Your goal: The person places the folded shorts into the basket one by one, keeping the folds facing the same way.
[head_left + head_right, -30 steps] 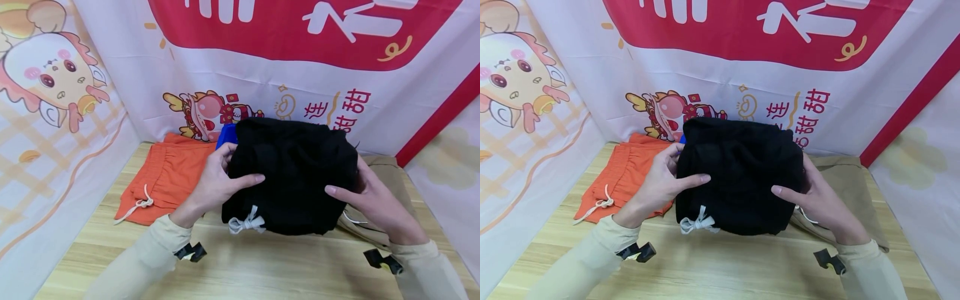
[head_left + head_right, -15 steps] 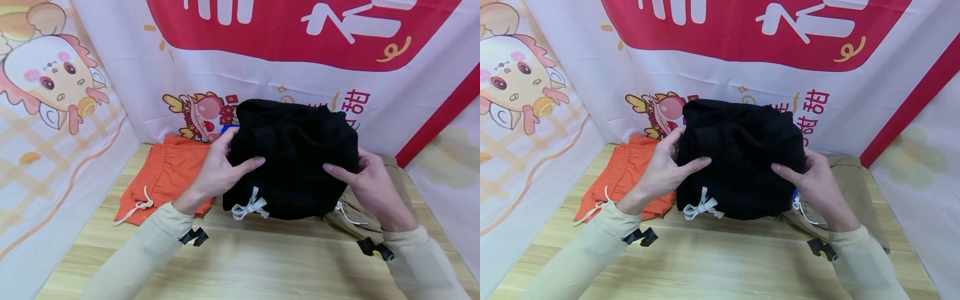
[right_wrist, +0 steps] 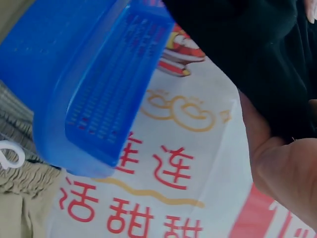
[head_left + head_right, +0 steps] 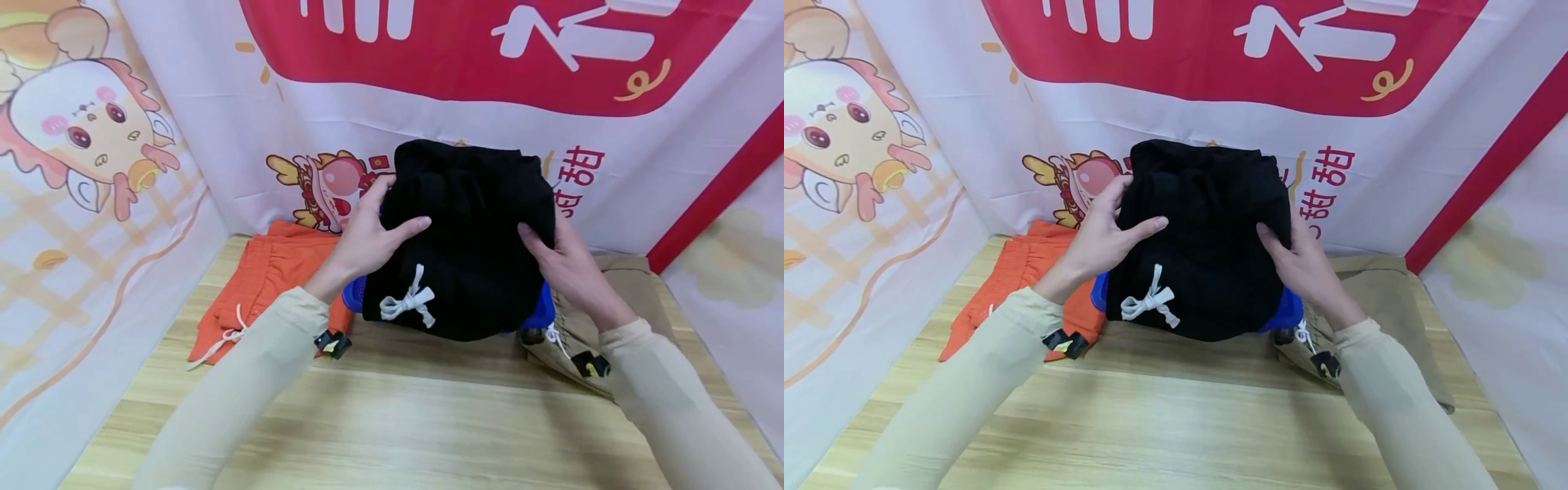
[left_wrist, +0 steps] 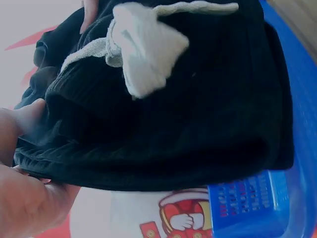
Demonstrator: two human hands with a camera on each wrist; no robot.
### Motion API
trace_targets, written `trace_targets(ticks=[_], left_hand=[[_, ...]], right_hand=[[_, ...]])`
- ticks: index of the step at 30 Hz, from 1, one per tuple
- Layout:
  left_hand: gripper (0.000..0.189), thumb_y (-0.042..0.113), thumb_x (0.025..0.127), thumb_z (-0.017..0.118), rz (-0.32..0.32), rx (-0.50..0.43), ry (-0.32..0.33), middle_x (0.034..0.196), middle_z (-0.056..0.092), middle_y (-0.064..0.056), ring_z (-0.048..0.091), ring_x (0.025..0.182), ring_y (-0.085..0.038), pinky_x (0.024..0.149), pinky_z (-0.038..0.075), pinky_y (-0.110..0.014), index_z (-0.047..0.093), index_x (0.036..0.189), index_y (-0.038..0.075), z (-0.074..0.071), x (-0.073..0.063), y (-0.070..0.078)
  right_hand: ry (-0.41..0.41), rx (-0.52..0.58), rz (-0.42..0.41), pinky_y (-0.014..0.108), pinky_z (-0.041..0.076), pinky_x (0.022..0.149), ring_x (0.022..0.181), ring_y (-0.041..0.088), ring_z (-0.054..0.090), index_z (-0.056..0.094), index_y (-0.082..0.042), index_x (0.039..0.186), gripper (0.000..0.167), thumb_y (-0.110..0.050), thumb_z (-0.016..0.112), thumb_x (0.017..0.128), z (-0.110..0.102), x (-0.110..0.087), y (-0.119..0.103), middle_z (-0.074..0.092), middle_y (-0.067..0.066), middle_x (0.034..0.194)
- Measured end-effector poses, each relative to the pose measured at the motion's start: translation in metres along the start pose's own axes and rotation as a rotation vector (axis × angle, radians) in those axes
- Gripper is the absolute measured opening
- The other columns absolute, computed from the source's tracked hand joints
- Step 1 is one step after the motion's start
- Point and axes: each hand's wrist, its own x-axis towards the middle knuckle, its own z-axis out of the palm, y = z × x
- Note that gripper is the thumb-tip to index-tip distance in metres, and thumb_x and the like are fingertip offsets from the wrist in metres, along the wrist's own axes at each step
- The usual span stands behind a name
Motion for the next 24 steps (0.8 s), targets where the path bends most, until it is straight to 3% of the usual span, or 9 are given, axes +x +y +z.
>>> trace_targets(ticks=[7, 14, 24], left_hand=[[0.069, 0.034, 0.093, 0.075, -0.168, 0.101, -0.044, 0.15, 0.048, -0.011, 0.044, 0.137, -0.022, 0.115, 0.034, -0.039, 0.042, 0.148, 0.007, 0.012, 0.024, -0.019], [0.079, 0.035, 0.096, 0.073, -0.351, 0.134, -0.127, 0.161, 0.033, -0.015, 0.032, 0.148, -0.027, 0.119, 0.028, -0.043, 0.03, 0.156, 0.006, 0.027, 0.042, -0.036], [0.086, 0.029, 0.097, 0.072, -0.478, 0.127, -0.233, 0.166, 0.022, -0.016, 0.023, 0.151, -0.028, 0.12, 0.026, -0.044, 0.018, 0.16, 0.005, 0.038, 0.055, -0.053]], right_hand=[[-0.049, -0.017, 0.133, 0.056, 0.019, 0.12, 0.151, 0.027, 0.021, 0.017, -0.031, 0.163, 0.066, -0.044, 0.047, 0.106, 0.004, 0.032, 0.021, 0.023, 0.004, 0.166], [-0.12, -0.016, 0.238, 0.056, 0.021, 0.119, 0.149, 0.032, 0.024, 0.022, -0.016, 0.163, 0.063, -0.036, 0.046, 0.108, 0.012, 0.052, 0.036, 0.026, 0.014, 0.164], [-0.192, -0.01, 0.27, 0.056, 0.025, 0.117, 0.142, 0.035, 0.031, 0.03, -0.004, 0.156, 0.052, -0.022, 0.044, 0.109, 0.021, 0.066, 0.054, 0.033, 0.021, 0.158]])
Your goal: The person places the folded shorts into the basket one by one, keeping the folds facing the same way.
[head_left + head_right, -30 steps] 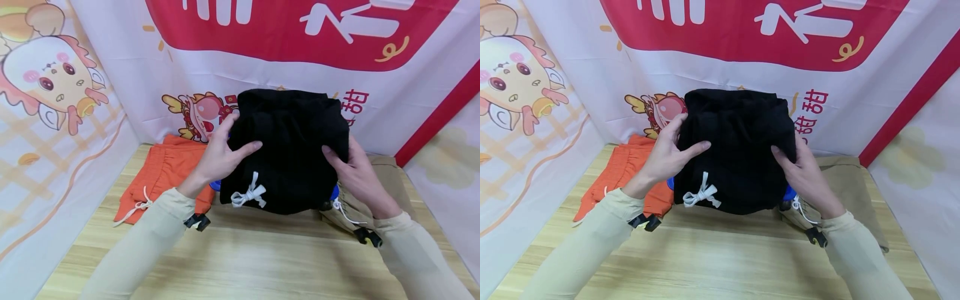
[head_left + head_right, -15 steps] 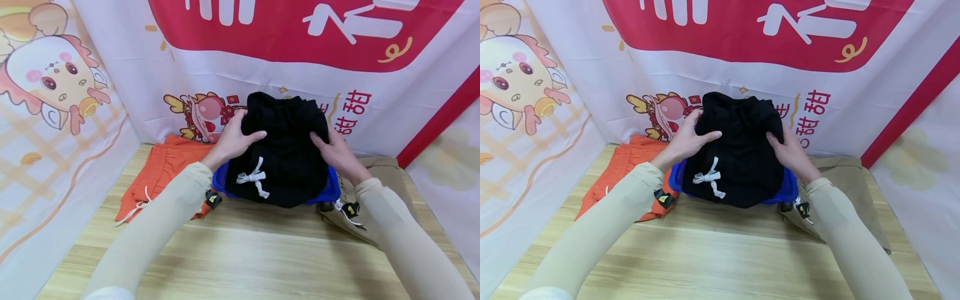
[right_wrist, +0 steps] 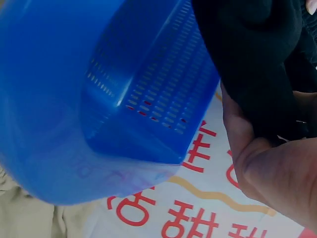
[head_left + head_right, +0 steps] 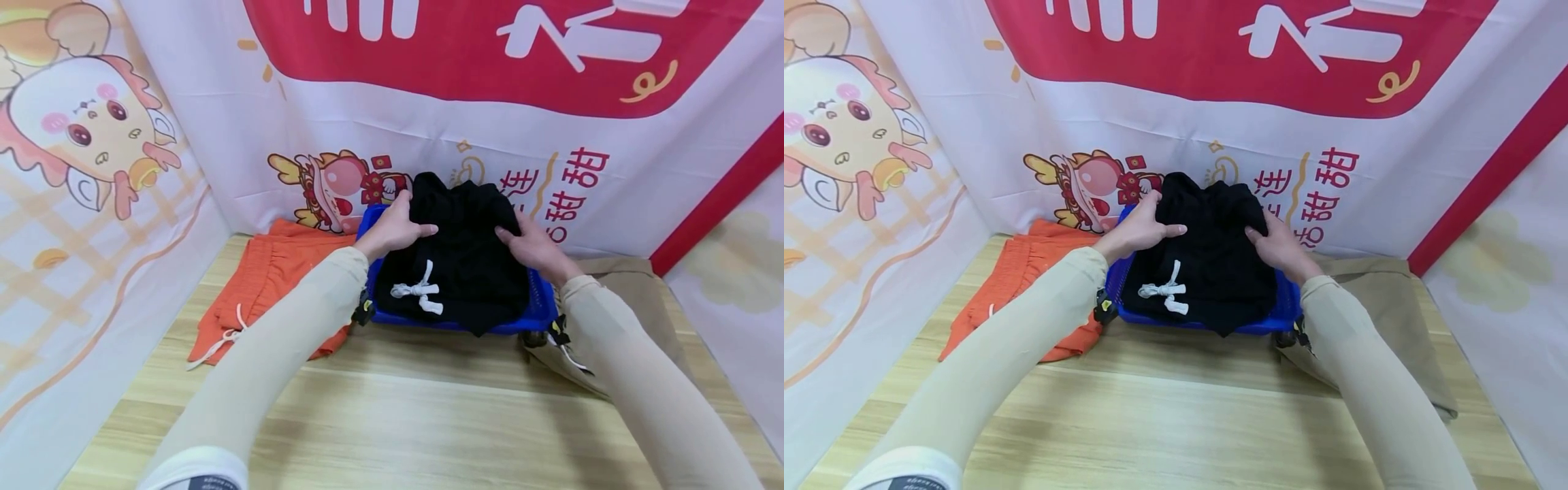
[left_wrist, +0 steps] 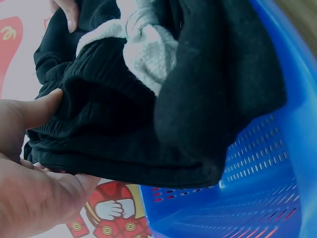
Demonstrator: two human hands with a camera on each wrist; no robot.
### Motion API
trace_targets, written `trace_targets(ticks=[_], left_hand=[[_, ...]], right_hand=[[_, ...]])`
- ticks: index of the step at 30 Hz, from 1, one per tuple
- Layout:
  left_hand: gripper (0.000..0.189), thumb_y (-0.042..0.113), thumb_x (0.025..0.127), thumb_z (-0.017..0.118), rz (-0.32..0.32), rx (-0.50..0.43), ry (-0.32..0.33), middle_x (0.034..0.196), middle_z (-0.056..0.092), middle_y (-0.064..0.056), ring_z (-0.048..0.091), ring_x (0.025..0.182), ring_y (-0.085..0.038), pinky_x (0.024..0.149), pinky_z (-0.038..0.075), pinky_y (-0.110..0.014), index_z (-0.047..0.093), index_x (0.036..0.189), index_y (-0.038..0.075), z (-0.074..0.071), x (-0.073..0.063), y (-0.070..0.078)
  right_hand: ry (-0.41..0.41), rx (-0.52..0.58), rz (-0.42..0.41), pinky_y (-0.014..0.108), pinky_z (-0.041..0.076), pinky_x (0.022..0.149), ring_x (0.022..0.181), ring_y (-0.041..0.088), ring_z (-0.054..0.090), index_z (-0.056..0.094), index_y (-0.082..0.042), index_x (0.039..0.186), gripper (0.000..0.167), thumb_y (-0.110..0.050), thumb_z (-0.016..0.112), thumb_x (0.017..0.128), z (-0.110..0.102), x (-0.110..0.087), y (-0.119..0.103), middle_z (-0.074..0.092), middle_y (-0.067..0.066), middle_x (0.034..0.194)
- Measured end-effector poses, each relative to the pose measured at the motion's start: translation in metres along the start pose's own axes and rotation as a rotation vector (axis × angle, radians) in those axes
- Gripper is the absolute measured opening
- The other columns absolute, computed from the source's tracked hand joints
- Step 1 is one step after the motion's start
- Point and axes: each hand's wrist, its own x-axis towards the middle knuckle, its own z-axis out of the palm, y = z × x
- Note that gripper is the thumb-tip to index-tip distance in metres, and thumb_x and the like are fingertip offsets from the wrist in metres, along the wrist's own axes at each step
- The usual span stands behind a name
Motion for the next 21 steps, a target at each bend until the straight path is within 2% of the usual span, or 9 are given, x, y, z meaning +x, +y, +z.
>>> trace_targets(ticks=[5, 8, 10, 12, 15, 17, 20, 21], left_hand=[[0.085, 0.027, 0.097, 0.071, -0.044, 0.002, -0.048, 0.165, 0.022, -0.015, 0.024, 0.151, -0.028, 0.12, 0.027, -0.044, 0.017, 0.159, 0.005, 0.004, 0.008, -0.002], [0.089, 0.025, 0.098, 0.07, -0.071, 0.004, -0.082, 0.167, 0.018, -0.014, 0.019, 0.152, -0.027, 0.121, 0.024, -0.042, 0.012, 0.161, 0.005, 0.006, 0.012, -0.004], [0.092, 0.024, 0.098, 0.07, -0.086, 0.01, -0.107, 0.168, 0.014, -0.013, 0.016, 0.154, -0.026, 0.122, 0.02, -0.041, 0.006, 0.162, 0.005, 0.008, 0.015, -0.004], [0.095, 0.023, 0.099, 0.069, -0.108, 0.021, -0.131, 0.169, 0.01, -0.013, 0.012, 0.154, -0.026, 0.123, 0.018, -0.04, 0.001, 0.163, 0.005, 0.009, 0.017, -0.005], [0.097, 0.023, 0.099, 0.068, -0.146, 0.048, -0.157, 0.17, 0.007, -0.012, 0.01, 0.155, -0.026, 0.123, 0.019, -0.041, -0.004, 0.162, 0.006, 0.012, 0.019, -0.006], [0.098, 0.023, 0.099, 0.068, -0.174, 0.074, -0.168, 0.169, 0.008, -0.013, 0.012, 0.154, -0.027, 0.122, 0.021, -0.041, -0.005, 0.162, 0.005, 0.013, 0.02, -0.008], [0.1, 0.024, 0.099, 0.068, -0.206, 0.115, -0.187, 0.168, 0.01, -0.017, 0.013, 0.154, -0.028, 0.121, 0.023, -0.041, -0.007, 0.161, 0.003, 0.016, 0.024, -0.011], [0.1, 0.023, 0.099, 0.068, -0.22, 0.122, -0.195, 0.168, 0.011, -0.018, 0.014, 0.154, -0.029, 0.12, 0.027, -0.042, -0.008, 0.161, 0.003, 0.018, 0.025, -0.012]], right_hand=[[-0.025, -0.023, 0.02, 0.057, 0.023, 0.118, 0.144, 0.036, 0.028, 0.024, -0.004, 0.159, 0.054, -0.019, 0.042, 0.11, 0.001, 0.006, 0.008, 0.03, 0.023, 0.159], [-0.035, -0.02, 0.039, 0.054, 0.027, 0.116, 0.139, 0.035, 0.033, 0.028, -0.002, 0.157, 0.052, -0.016, 0.043, 0.109, 0.003, 0.009, 0.012, 0.034, 0.024, 0.156], [-0.044, -0.023, 0.062, 0.052, 0.037, 0.109, 0.13, 0.036, 0.041, 0.032, -0.001, 0.153, 0.048, -0.015, 0.043, 0.109, 0.005, 0.01, 0.014, 0.039, 0.025, 0.149], [-0.056, -0.029, 0.093, 0.05, 0.047, 0.095, 0.118, 0.036, 0.048, 0.035, 0.0, 0.148, 0.043, -0.014, 0.043, 0.108, 0.007, 0.011, 0.015, 0.043, 0.026, 0.142], [-0.084, -0.031, 0.146, 0.045, 0.055, 0.074, 0.105, 0.036, 0.055, 0.036, -0.001, 0.146, 0.04, -0.013, 0.043, 0.108, 0.009, 0.012, 0.017, 0.045, 0.025, 0.135], [-0.105, -0.03, 0.169, 0.045, 0.056, 0.069, 0.104, 0.037, 0.056, 0.034, -0.002, 0.149, 0.043, -0.011, 0.042, 0.108, 0.011, 0.013, 0.017, 0.044, 0.025, 0.138], [-0.14, -0.036, 0.206, 0.045, 0.057, 0.067, 0.104, 0.036, 0.056, 0.025, -0.003, 0.156, 0.051, -0.008, 0.041, 0.107, 0.013, 0.015, 0.017, 0.039, 0.026, 0.146], [-0.153, -0.039, 0.217, 0.045, 0.057, 0.067, 0.103, 0.035, 0.056, 0.024, -0.002, 0.155, 0.051, -0.007, 0.041, 0.107, 0.014, 0.016, 0.017, 0.039, 0.027, 0.146]])
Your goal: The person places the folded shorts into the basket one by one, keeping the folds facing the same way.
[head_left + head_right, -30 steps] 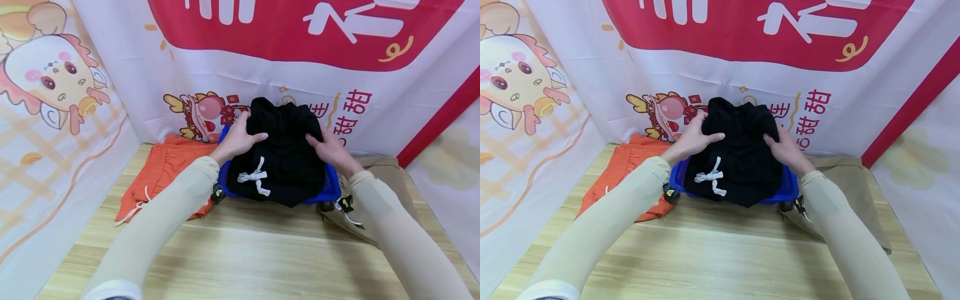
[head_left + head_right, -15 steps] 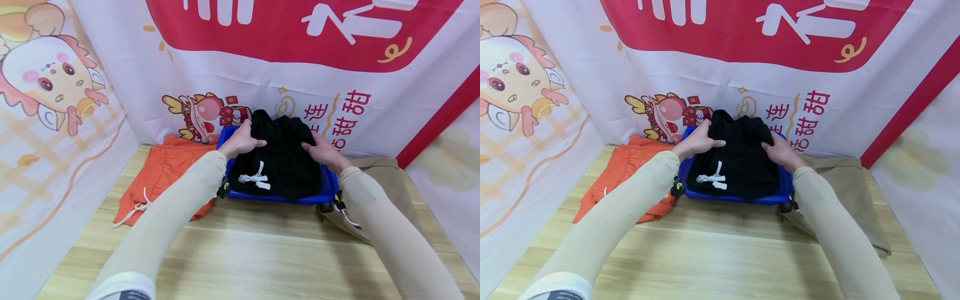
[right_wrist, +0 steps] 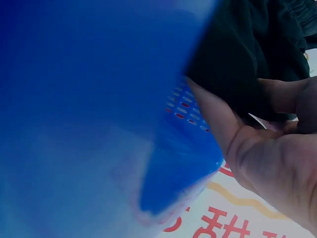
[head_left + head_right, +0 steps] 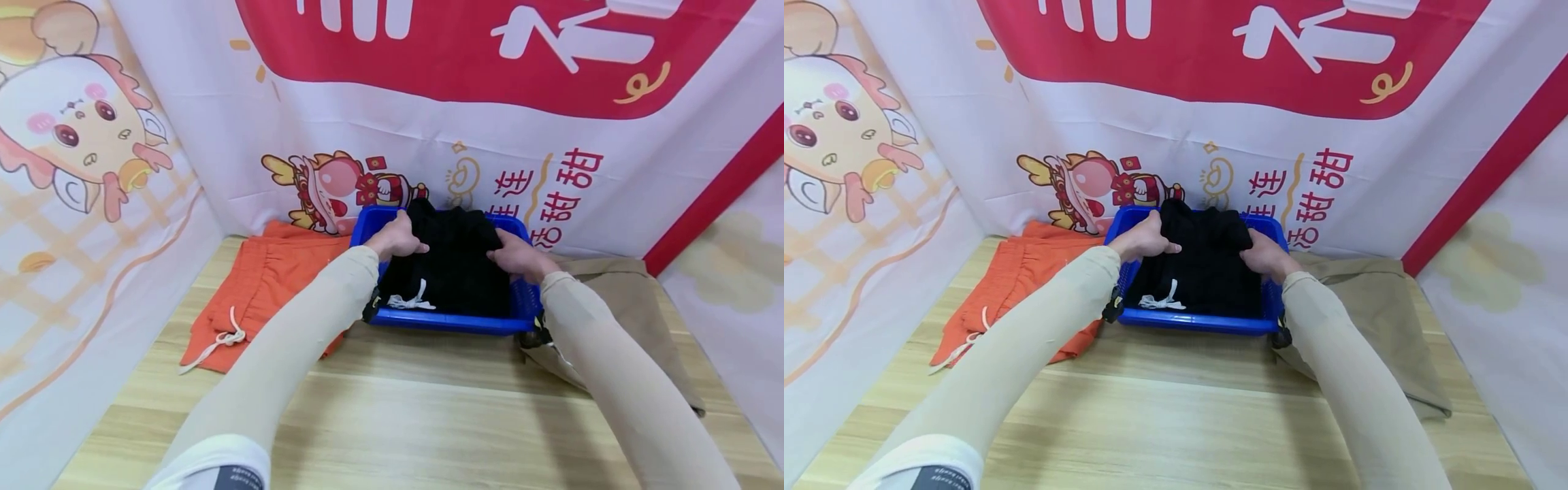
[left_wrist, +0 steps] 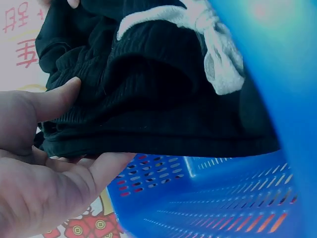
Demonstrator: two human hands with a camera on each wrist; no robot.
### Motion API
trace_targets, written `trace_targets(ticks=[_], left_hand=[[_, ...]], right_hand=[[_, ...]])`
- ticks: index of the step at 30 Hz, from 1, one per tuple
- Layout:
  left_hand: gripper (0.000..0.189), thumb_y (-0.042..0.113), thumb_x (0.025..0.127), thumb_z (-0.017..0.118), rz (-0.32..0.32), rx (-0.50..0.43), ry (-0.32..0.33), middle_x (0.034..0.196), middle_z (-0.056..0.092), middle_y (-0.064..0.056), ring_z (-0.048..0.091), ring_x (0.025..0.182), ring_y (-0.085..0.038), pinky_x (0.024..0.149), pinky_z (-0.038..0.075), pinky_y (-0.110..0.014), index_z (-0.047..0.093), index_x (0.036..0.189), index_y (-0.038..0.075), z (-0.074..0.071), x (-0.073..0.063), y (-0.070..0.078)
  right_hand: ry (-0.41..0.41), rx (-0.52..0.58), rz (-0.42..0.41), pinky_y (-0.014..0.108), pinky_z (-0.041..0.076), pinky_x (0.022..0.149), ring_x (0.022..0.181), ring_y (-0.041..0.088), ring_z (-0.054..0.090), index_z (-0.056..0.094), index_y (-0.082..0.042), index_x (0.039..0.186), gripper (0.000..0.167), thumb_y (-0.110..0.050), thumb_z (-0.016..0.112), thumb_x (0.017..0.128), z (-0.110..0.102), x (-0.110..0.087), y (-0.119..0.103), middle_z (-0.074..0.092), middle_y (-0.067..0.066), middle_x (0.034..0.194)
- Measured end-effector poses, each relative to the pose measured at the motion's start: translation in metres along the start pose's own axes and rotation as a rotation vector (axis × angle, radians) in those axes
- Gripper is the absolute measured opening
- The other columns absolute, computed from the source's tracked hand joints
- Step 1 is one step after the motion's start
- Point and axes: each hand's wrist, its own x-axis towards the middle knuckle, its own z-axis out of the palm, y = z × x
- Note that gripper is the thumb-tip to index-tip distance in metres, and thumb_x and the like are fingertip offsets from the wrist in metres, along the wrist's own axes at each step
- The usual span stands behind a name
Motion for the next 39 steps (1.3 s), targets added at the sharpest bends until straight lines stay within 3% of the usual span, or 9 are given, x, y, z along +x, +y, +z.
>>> trace_targets(ticks=[6, 10, 13, 19, 22, 26, 30, 35, 39], left_hand=[[0.101, 0.022, 0.099, 0.067, -0.053, 0.046, -0.058, 0.167, 0.01, -0.022, 0.014, 0.153, -0.032, 0.111, 0.041, -0.047, -0.011, 0.16, 0.001, 0.007, 0.01, -0.003], [0.098, 0.019, 0.101, 0.063, -0.081, 0.053, -0.097, 0.167, 0.007, -0.021, 0.019, 0.152, -0.033, 0.102, 0.049, -0.05, -0.013, 0.159, 0.0, 0.011, 0.014, -0.007], [0.094, 0.017, 0.103, 0.059, -0.101, 0.044, -0.104, 0.168, 0.007, -0.019, 0.029, 0.148, -0.035, 0.092, 0.054, -0.054, -0.013, 0.159, 0.001, 0.011, 0.016, -0.01], [0.087, 0.019, 0.105, 0.055, -0.119, 0.05, -0.129, 0.169, 0.005, -0.015, 0.043, 0.138, -0.041, 0.089, 0.055, -0.054, -0.01, 0.16, 0.003, 0.01, 0.014, -0.017], [0.085, 0.021, 0.105, 0.056, -0.111, 0.114, -0.171, 0.168, 0.005, -0.016, 0.051, 0.129, -0.041, 0.09, 0.055, -0.05, -0.006, 0.161, 0.002, 0.01, 0.013, -0.02], [0.09, 0.025, 0.103, 0.06, -0.082, 0.227, -0.188, 0.165, 0.017, -0.021, 0.056, 0.12, -0.038, 0.094, 0.053, -0.047, -0.004, 0.16, -0.003, 0.012, 0.012, -0.023], [0.1, 0.028, 0.099, 0.065, -0.059, 0.331, -0.144, 0.162, 0.024, -0.026, 0.041, 0.14, -0.037, 0.111, 0.04, -0.045, -0.009, 0.159, -0.002, 0.017, 0.009, -0.025], [0.099, 0.03, 0.095, 0.072, 0.043, 0.515, -0.007, 0.163, 0.019, -0.024, 0.029, 0.146, -0.041, 0.116, 0.032, -0.053, 0.001, 0.164, 0.015, 0.029, 0.002, -0.027], [0.086, 0.029, 0.097, 0.071, 0.19, 0.714, -0.007, 0.168, 0.008, -0.013, 0.022, 0.15, -0.04, 0.116, 0.029, -0.057, 0.017, 0.164, 0.026, 0.034, 0.0, -0.025]], right_hand=[[-0.053, -0.017, 0.066, 0.044, 0.058, 0.067, 0.1, 0.035, 0.059, 0.024, 0.001, 0.154, 0.052, -0.003, 0.04, 0.105, 0.006, 0.006, 0.003, 0.041, 0.029, 0.14], [-0.098, -0.023, 0.108, 0.047, 0.057, 0.077, 0.123, 0.04, 0.048, -0.002, -0.001, 0.161, 0.069, -0.003, 0.038, 0.105, 0.009, 0.007, 0.008, 0.017, 0.029, 0.161], [-0.125, -0.028, 0.126, 0.05, 0.056, 0.083, 0.136, 0.043, 0.036, -0.011, 0.0, 0.159, 0.073, -0.004, 0.038, 0.105, 0.011, 0.007, 0.011, 0.003, 0.028, 0.165], [-0.168, -0.039, 0.14, 0.055, 0.052, 0.091, 0.145, 0.045, 0.025, -0.013, 0.002, 0.158, 0.076, -0.007, 0.041, 0.105, 0.017, 0.006, 0.017, 0.015, 0.031, 0.162], [-0.163, -0.077, 0.134, 0.056, 0.051, 0.093, 0.145, 0.047, 0.025, -0.012, 0.003, 0.158, 0.08, -0.012, 0.047, 0.105, 0.02, 0.003, 0.02, 0.015, 0.032, 0.162], [-0.106, -0.212, 0.075, 0.059, 0.037, 0.11, 0.148, 0.049, 0.015, -0.012, 0.006, 0.157, 0.09, -0.02, 0.055, 0.104, 0.025, 0.002, 0.022, 0.002, 0.034, 0.163], [0.007, -0.409, -0.011, 0.063, 0.019, 0.117, 0.147, 0.055, 0.009, -0.004, 0.007, 0.158, 0.094, -0.023, 0.064, 0.1, 0.031, 0.003, 0.02, 0.002, 0.041, 0.159], [0.134, -0.643, -0.194, 0.068, 0.031, 0.109, 0.141, 0.054, 0.022, 0.026, -0.001, 0.158, 0.086, -0.024, 0.076, 0.092, 0.038, 0.002, 0.019, 0.021, 0.035, 0.154], [0.111, -0.8, -0.306, 0.071, 0.032, 0.107, 0.144, 0.049, 0.021, 0.037, -0.005, 0.155, 0.084, -0.033, 0.079, 0.089, 0.043, 0.003, 0.022, 0.028, 0.027, 0.157]])
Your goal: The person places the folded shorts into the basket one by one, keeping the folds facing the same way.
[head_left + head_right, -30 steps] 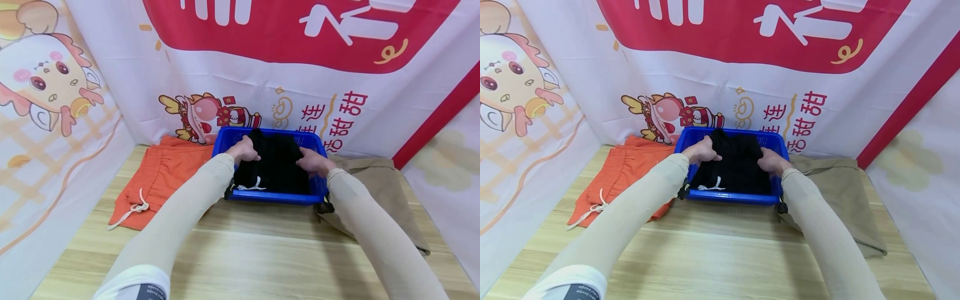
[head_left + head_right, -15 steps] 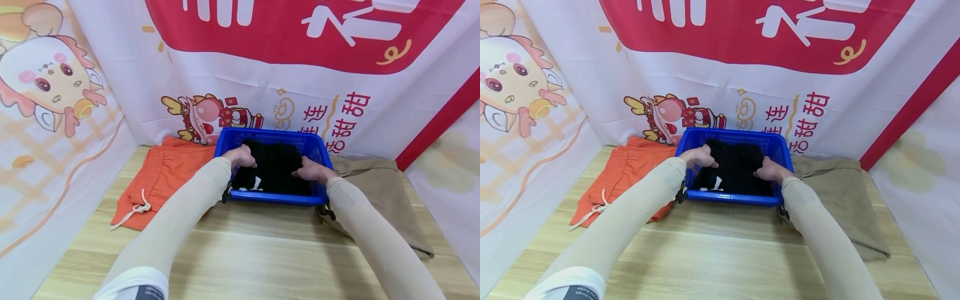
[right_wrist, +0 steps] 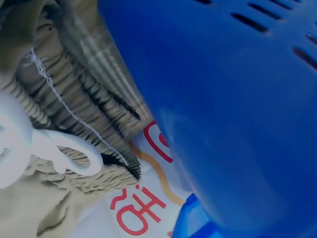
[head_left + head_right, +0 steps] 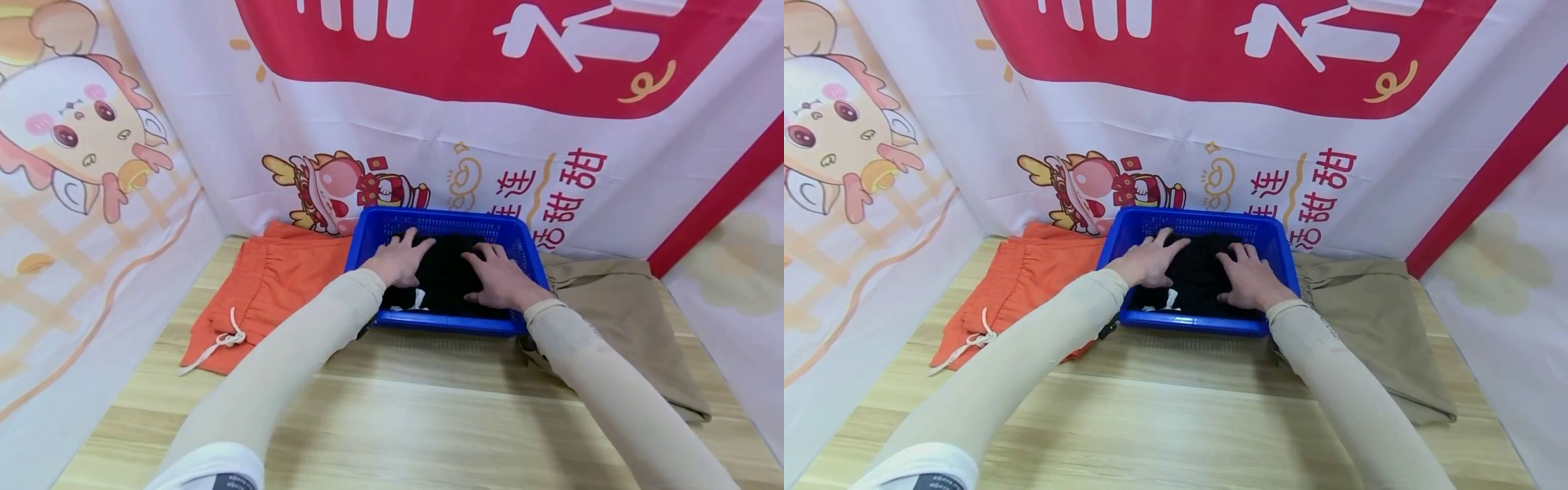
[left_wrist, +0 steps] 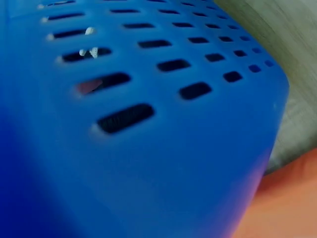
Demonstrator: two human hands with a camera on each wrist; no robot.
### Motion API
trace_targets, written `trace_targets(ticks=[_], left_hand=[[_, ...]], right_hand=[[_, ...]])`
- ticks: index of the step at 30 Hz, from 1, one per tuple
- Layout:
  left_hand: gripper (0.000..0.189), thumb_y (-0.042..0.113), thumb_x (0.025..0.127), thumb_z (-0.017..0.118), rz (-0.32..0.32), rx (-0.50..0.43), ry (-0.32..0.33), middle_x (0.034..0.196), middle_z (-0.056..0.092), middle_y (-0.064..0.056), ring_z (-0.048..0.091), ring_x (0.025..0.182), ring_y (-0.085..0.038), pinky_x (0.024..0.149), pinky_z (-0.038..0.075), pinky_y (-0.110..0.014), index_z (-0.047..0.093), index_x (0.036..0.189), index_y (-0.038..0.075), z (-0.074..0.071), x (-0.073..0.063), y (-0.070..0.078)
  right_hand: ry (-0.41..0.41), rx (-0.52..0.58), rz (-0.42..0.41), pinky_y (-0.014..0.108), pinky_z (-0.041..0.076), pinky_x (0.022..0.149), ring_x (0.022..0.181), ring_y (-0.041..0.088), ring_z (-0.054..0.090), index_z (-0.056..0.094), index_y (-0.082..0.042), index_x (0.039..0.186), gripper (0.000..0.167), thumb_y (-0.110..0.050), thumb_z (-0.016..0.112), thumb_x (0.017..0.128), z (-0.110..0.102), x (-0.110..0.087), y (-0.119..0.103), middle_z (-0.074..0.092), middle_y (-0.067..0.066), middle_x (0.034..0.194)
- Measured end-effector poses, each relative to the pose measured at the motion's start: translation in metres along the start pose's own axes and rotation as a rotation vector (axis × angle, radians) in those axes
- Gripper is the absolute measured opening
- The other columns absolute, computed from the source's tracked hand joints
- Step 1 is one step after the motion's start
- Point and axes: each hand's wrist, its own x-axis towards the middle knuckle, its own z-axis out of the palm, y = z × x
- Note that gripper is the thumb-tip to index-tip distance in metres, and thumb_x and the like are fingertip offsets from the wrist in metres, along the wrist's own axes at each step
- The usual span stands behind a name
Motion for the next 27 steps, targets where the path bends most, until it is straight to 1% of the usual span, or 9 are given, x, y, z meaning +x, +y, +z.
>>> trace_targets(ticks=[1, 3, 4, 6, 9, 13, 19, 23, 27], left_hand=[[0.082, 0.029, 0.098, 0.069, 0.036, 0.063, -0.009, 0.169, 0.006, -0.01, 0.019, 0.151, -0.039, 0.117, 0.028, -0.058, 0.019, 0.164, 0.026, 0.0, 0.0, 0.001], [0.076, 0.031, 0.101, 0.064, 0.074, 0.164, -0.057, 0.17, 0.004, -0.004, 0.014, 0.153, -0.034, 0.119, 0.023, -0.058, 0.02, 0.164, 0.025, -0.001, 0.0, 0.001], [0.075, 0.033, 0.102, 0.061, 0.084, 0.202, -0.087, 0.171, 0.004, -0.002, 0.012, 0.154, -0.033, 0.12, 0.02, -0.058, 0.02, 0.164, 0.023, -0.001, -0.001, 0.0], [0.073, 0.037, 0.104, 0.057, 0.082, 0.24, -0.144, 0.171, 0.005, -0.001, 0.009, 0.155, -0.031, 0.12, 0.017, -0.059, 0.018, 0.164, 0.019, -0.001, -0.003, -0.002], [0.075, 0.042, 0.105, 0.053, 0.053, 0.222, -0.207, 0.17, 0.007, 0.0, 0.01, 0.155, -0.032, 0.12, 0.015, -0.06, 0.014, 0.164, 0.017, -0.002, -0.005, -0.006], [0.077, 0.046, 0.104, 0.052, 0.037, 0.15, -0.244, 0.17, 0.007, -0.001, 0.014, 0.153, -0.036, 0.12, 0.014, -0.061, 0.013, 0.164, 0.017, -0.002, -0.008, -0.012], [0.079, 0.046, 0.105, 0.051, 0.049, 0.097, -0.259, 0.171, 0.005, -0.002, 0.015, 0.153, -0.038, 0.12, 0.013, -0.061, 0.01, 0.164, 0.016, 0.001, -0.01, -0.017], [0.078, 0.046, 0.104, 0.053, 0.05, 0.096, -0.221, 0.17, 0.009, -0.002, 0.017, 0.153, -0.037, 0.12, 0.013, -0.061, 0.014, 0.164, 0.017, 0.002, -0.009, -0.018], [0.075, 0.044, 0.103, 0.056, 0.059, 0.097, -0.163, 0.169, 0.016, -0.003, 0.018, 0.153, -0.034, 0.12, 0.015, -0.06, 0.021, 0.163, 0.017, 0.002, -0.009, -0.019]], right_hand=[[-0.016, -0.016, -0.012, 0.072, 0.031, 0.107, 0.145, 0.049, 0.021, 0.036, -0.005, 0.156, 0.085, -0.036, 0.079, 0.089, 0.001, 0.0, 0.0, 0.027, 0.026, 0.158], [-0.06, -0.02, -0.004, 0.073, 0.028, 0.108, 0.147, 0.048, 0.019, 0.031, -0.006, 0.159, 0.091, -0.044, 0.077, 0.09, 0.003, -0.001, 0.002, 0.023, 0.025, 0.162], [-0.084, -0.013, 0.003, 0.073, 0.027, 0.109, 0.148, 0.048, 0.017, 0.028, -0.006, 0.16, 0.094, -0.048, 0.075, 0.09, 0.004, -0.001, 0.004, 0.021, 0.024, 0.163], [-0.133, 0.013, 0.018, 0.071, 0.023, 0.112, 0.149, 0.048, 0.015, 0.023, -0.006, 0.161, 0.098, -0.054, 0.071, 0.091, 0.005, -0.002, 0.007, 0.016, 0.024, 0.165], [-0.186, 0.062, 0.021, 0.068, 0.019, 0.115, 0.15, 0.049, 0.01, 0.017, -0.006, 0.162, 0.103, -0.056, 0.07, 0.091, 0.006, -0.003, 0.012, 0.01, 0.024, 0.166], [-0.23, 0.078, 0.001, 0.068, 0.017, 0.116, 0.151, 0.048, 0.007, 0.011, -0.005, 0.163, 0.102, -0.05, 0.07, 0.093, 0.012, -0.003, 0.02, 0.004, 0.026, 0.166], [-0.243, 0.091, -0.021, 0.069, 0.015, 0.115, 0.151, 0.048, 0.005, 0.007, -0.003, 0.162, 0.101, -0.037, 0.072, 0.093, 0.024, 0.0, 0.026, 0.0, 0.026, 0.166], [-0.241, 0.102, 0.013, 0.067, 0.016, 0.116, 0.151, 0.048, 0.005, 0.007, -0.006, 0.163, 0.102, -0.05, 0.068, 0.094, 0.02, -0.003, 0.022, 0.001, 0.025, 0.167], [-0.192, 0.142, 0.064, 0.065, 0.02, 0.116, 0.149, 0.049, 0.014, 0.012, -0.009, 0.164, 0.101, -0.061, 0.063, 0.094, 0.009, -0.009, 0.013, 0.011, 0.028, 0.165]])
